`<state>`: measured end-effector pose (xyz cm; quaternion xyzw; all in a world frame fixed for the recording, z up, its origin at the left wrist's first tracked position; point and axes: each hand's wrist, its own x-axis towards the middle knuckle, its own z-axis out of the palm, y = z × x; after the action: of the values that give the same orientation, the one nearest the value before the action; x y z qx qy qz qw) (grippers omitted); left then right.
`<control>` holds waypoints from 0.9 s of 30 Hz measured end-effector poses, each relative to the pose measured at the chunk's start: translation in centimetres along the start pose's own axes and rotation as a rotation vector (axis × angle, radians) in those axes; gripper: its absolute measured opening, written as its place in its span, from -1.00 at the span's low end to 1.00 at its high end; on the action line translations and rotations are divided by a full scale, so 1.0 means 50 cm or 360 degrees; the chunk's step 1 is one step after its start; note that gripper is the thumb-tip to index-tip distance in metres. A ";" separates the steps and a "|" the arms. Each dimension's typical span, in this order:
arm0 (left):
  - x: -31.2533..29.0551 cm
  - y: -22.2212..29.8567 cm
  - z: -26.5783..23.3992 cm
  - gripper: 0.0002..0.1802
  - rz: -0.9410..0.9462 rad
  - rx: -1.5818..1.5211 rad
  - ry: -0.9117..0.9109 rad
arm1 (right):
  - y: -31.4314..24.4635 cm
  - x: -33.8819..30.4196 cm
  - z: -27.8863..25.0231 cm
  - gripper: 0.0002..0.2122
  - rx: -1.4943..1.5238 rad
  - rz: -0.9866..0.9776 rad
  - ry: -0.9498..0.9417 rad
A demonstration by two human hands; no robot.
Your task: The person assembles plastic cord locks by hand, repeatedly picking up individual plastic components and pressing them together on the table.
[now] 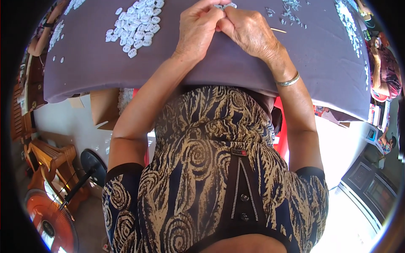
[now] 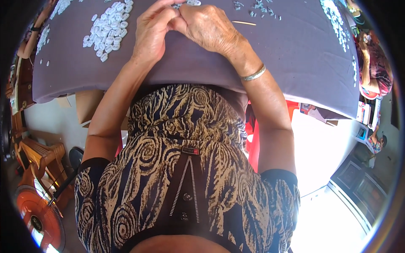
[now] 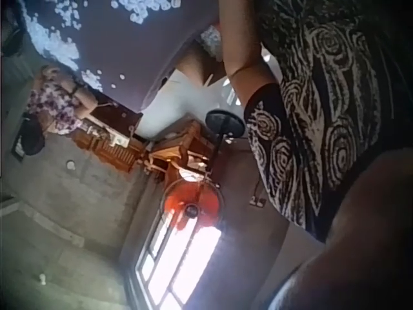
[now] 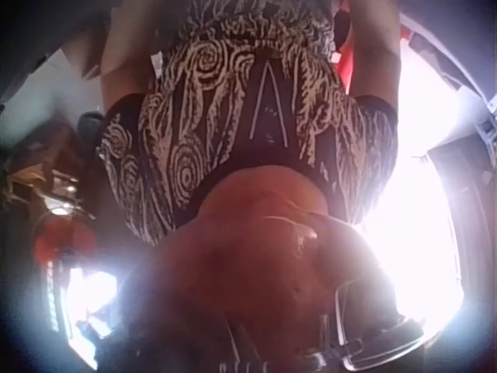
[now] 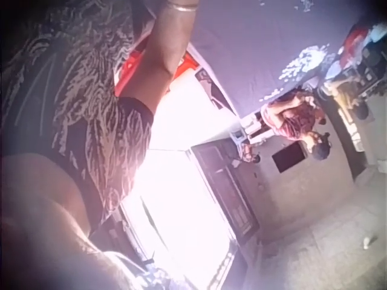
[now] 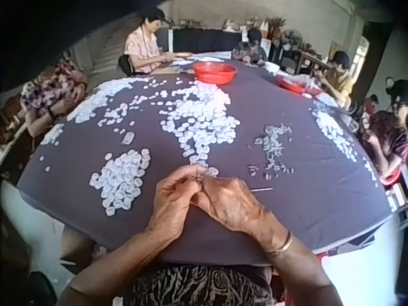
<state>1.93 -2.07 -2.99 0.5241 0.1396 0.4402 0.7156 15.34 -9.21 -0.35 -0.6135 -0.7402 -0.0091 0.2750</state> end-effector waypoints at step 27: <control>0.066 0.183 -0.160 -0.90 0.0280 0.2639 0.0449 | 0.114 -0.008 -0.032 -0.87 0.0633 0.0535 0.0239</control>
<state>-5.89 6.08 2.59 0.8286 0.4641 0.3107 0.0382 21.24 -8.71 -0.99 -0.6594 -0.5927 0.1368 0.4418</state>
